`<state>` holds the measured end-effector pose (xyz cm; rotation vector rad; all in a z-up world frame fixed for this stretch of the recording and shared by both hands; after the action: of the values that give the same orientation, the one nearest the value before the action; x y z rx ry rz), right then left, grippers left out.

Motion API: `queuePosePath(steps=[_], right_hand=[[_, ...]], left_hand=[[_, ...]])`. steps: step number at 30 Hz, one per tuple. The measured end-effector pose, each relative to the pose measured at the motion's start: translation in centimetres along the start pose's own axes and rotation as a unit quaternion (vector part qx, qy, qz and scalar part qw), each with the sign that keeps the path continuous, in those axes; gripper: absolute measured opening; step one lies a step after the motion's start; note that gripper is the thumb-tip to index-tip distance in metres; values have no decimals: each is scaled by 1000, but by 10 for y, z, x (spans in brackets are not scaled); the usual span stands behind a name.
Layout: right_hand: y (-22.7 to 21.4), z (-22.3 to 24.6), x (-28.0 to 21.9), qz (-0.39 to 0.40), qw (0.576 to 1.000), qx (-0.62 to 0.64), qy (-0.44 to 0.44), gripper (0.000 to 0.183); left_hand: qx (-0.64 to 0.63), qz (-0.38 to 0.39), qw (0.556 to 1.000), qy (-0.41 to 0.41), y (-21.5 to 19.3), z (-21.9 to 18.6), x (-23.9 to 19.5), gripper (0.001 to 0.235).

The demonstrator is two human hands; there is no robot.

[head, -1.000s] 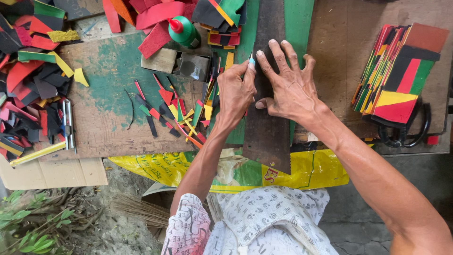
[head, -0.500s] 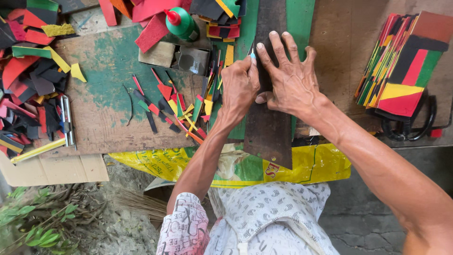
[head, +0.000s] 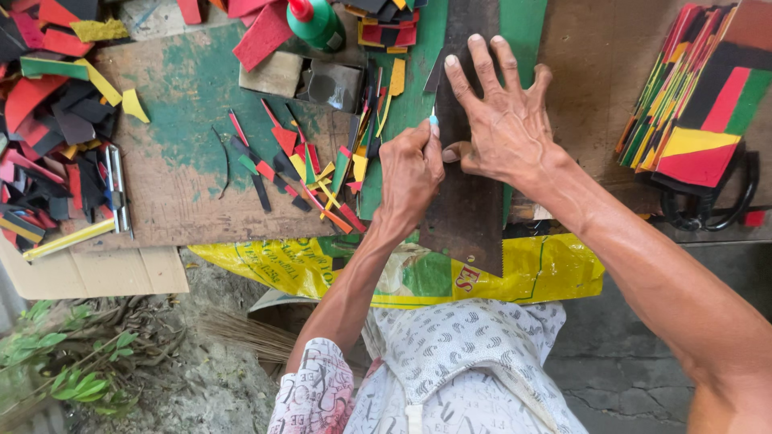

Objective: The person uses a utility knife to cut small rectangular pieces of multicolored foam on a wooden board. They repeatedly pick up foam sheets, align them, cut along the edges, and place the finished pieces into a stack on the right side of the table.

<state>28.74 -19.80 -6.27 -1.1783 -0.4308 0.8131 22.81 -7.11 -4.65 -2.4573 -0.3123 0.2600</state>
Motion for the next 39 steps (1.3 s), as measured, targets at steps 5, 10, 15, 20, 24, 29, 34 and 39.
queuePosePath(steps=[5,10,15,20,24,29,34,39], right_hand=[[-5,-2,1,-10,1000,13,6,122],[-2,0,1,2,1000,-7,10,124],[-2,0,1,7,1000,5,12,124],[-6,1,2,14,1000,13,13,126],[-5,2,4,41,999,27,23,132],[-2,8,5,59,997,24,40,134],[-5,14,5,63,997,29,39,136],[-5,16,5,64,996,31,44,136]], left_hand=[[12,0,1000,-2,-5,-5,-14,14],[12,2,1000,-11,-9,-1,-30,11],[13,11,1000,-22,-14,-3,-42,10],[4,16,1000,-25,-18,-3,-50,9],[15,13,1000,-24,-15,2,-50,9],[4,13,1000,-22,-15,1,-48,9],[-10,16,1000,-21,-24,0,-69,8],[14,22,999,-18,-31,8,-101,9]])
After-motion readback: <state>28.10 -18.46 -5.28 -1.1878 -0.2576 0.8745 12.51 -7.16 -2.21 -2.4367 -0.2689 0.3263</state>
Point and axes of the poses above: each hand's wrist, its own x-axis towards the middle knuckle, its own y-axis out of the palm, z = x × y, the point moved 7 cm from there along x, towards the middle knuckle, and after that the axes turned 12 degrees about -y, right-handed, at the moved point
